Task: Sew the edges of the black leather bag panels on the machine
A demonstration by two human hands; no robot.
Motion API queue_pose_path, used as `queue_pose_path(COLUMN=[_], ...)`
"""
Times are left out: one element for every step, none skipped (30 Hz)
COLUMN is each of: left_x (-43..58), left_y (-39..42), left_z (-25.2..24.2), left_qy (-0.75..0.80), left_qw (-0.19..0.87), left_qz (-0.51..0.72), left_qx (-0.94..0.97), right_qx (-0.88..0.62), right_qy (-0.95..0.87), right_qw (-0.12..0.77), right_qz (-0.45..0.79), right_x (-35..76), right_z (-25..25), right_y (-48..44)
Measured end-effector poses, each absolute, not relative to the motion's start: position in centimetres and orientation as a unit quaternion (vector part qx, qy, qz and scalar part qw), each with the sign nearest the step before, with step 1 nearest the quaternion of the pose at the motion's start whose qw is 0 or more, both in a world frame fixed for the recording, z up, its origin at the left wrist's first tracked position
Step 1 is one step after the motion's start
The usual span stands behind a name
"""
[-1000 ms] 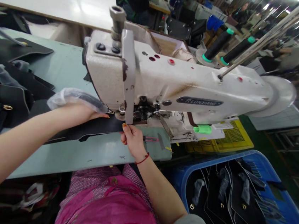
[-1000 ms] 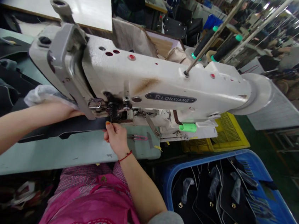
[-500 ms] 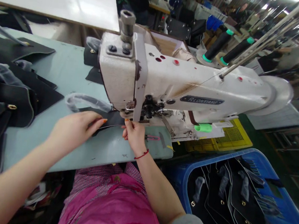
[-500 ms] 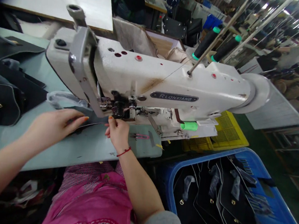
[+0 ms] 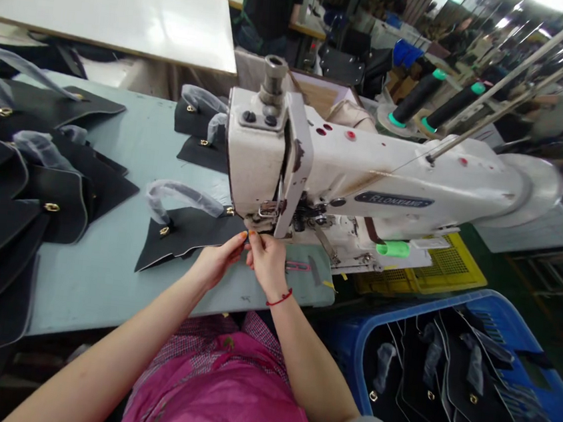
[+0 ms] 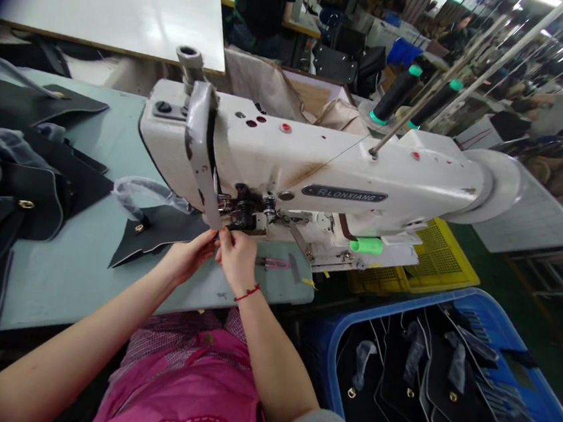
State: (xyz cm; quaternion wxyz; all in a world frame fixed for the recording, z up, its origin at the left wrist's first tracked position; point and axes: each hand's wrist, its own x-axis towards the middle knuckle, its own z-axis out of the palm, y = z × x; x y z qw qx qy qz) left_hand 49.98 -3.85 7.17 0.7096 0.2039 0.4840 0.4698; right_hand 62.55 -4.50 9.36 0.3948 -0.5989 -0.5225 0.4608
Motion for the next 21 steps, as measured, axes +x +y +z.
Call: queue_pose_path(left_x=[49.8,49.7,49.6,49.4,49.3,49.2,49.2,49.2,49.2,49.2,49.2,49.2,49.2,49.2,49.2,49.2,49.2,49.2,49.1,49.1,49.1], left_y=[-3.7,-3.7,-3.6,-3.6,-3.5,-3.5,-3.3,-3.2,-3.1,-3.0,-3.0,-3.0,-3.0,-3.0,-3.1,-3.1,-3.2,-3.2,-3.2,-3.2,-3.2], left_z=[7.0,6.9,6.8,6.8,6.8,6.9,7.1,7.2,7.4,7.5,7.7,7.8,7.9,8.0,8.0,8.1,8.2,8.2,8.3,8.3,8.3], left_qy=[0.494,0.496,0.493,0.487,0.48,0.471,0.463,0.459,0.457,0.458,0.459,0.461,0.461,0.46,0.458,0.456,0.454,0.451,0.447,0.444,0.441], left_qw=[0.703,0.701,0.701,0.706,0.713,0.723,0.734,0.744,0.752,0.757,0.76,0.76,0.76,0.76,0.76,0.76,0.761,0.763,0.767,0.772,0.775], left_qz=[0.462,0.455,0.45,0.442,0.433,0.423,0.411,0.4,0.391,0.384,0.38,0.379,0.378,0.379,0.382,0.385,0.387,0.387,0.385,0.381,0.376], left_qx=[0.219,0.235,0.25,0.263,0.272,0.278,0.279,0.275,0.27,0.263,0.259,0.257,0.258,0.26,0.26,0.259,0.256,0.253,0.251,0.251,0.252], right_qx=[-0.596,-0.591,-0.584,-0.576,-0.568,-0.561,-0.555,-0.551,-0.547,-0.545,-0.543,-0.544,-0.546,-0.547,-0.549,-0.55,-0.55,-0.55,-0.549,-0.548,-0.548], right_qy=[-0.528,-0.53,-0.53,-0.526,-0.52,-0.513,-0.504,-0.495,-0.486,-0.475,-0.462,-0.447,-0.428,-0.406,-0.383,-0.362,-0.346,-0.336,-0.335,-0.339,-0.347], right_qw=[0.395,0.397,0.401,0.406,0.413,0.421,0.428,0.436,0.443,0.45,0.457,0.464,0.47,0.474,0.475,0.474,0.471,0.467,0.463,0.459,0.456], right_qz=[0.458,0.46,0.467,0.476,0.486,0.496,0.504,0.512,0.518,0.525,0.531,0.538,0.546,0.557,0.571,0.584,0.596,0.605,0.61,0.611,0.609], right_x=[62.6,62.8,62.9,63.0,63.1,63.2,63.3,63.3,63.3,63.3,63.3,63.2,63.2,63.2,63.2,63.2,63.3,63.3,63.3,63.3,63.2], right_z=[9.4,9.4,9.5,9.5,9.5,9.6,9.6,9.6,9.5,9.5,9.4,9.4,9.3,9.3,9.2,9.2,9.2,9.2,9.2,9.3,9.3], right_y=[-4.6,-4.7,-4.8,-4.9,-5.0,-5.2,-5.3,-5.4,-5.5,-5.6,-5.6,-5.6,-5.6,-5.6,-5.6,-5.5,-5.5,-5.4,-5.3,-5.3,-5.2])
